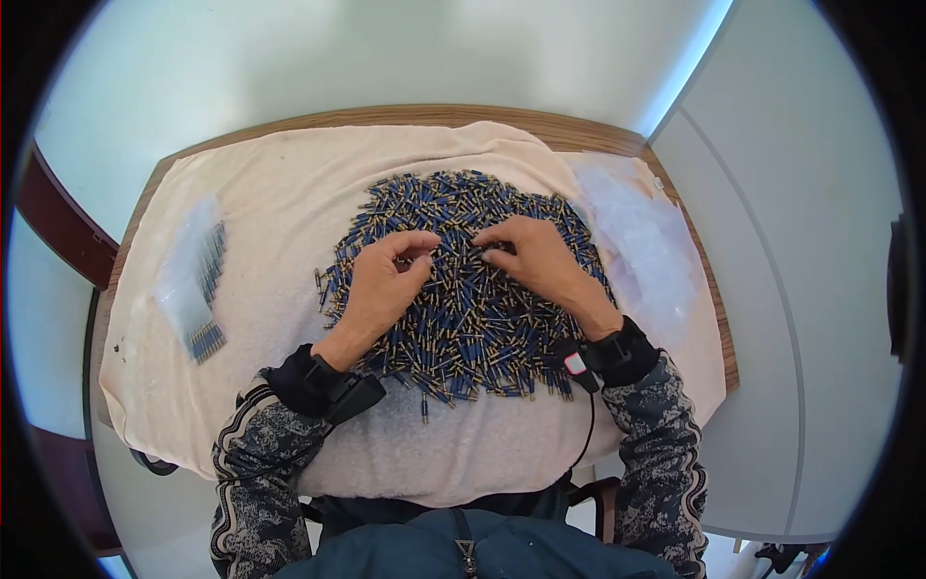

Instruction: Packaging small plastic wall anchors into zip-lock bags.

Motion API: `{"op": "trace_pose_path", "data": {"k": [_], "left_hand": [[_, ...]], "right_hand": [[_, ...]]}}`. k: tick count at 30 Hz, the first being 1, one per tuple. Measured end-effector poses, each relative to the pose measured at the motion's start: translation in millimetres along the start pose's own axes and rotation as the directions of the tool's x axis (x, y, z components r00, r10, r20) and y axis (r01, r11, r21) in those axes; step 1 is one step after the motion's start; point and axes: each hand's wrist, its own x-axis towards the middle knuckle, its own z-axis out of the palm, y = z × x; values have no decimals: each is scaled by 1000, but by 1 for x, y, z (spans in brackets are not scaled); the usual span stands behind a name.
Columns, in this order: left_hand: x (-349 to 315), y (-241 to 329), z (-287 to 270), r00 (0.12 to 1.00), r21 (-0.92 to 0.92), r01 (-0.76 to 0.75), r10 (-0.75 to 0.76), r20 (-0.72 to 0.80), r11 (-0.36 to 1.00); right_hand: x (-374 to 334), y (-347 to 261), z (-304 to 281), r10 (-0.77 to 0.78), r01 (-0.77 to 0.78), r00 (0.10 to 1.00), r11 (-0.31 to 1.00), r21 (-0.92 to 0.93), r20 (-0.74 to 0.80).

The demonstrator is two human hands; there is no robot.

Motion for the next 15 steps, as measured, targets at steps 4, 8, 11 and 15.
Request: {"op": "trace_pose_path", "data": {"k": [4, 8, 11, 15], "left_hand": [[-4, 4, 0, 979, 347, -203, 185, 84, 916], [-6, 5, 1, 907, 556, -419, 361, 218, 718], [-4, 5, -3, 935, 519, -347, 246, 254, 781], [2, 0, -5, 960, 485, -212, 87, 266, 849]], "right_hand": [[-18, -16, -18, 451, -446, 888, 799, 403, 88], [-37, -5, -18, 476, -387, 880, 708, 591, 6], [-49, -11, -24, 478, -405, 878, 694, 595, 39], [-65, -6, -21, 466, -356, 884, 724, 591, -39]]}}
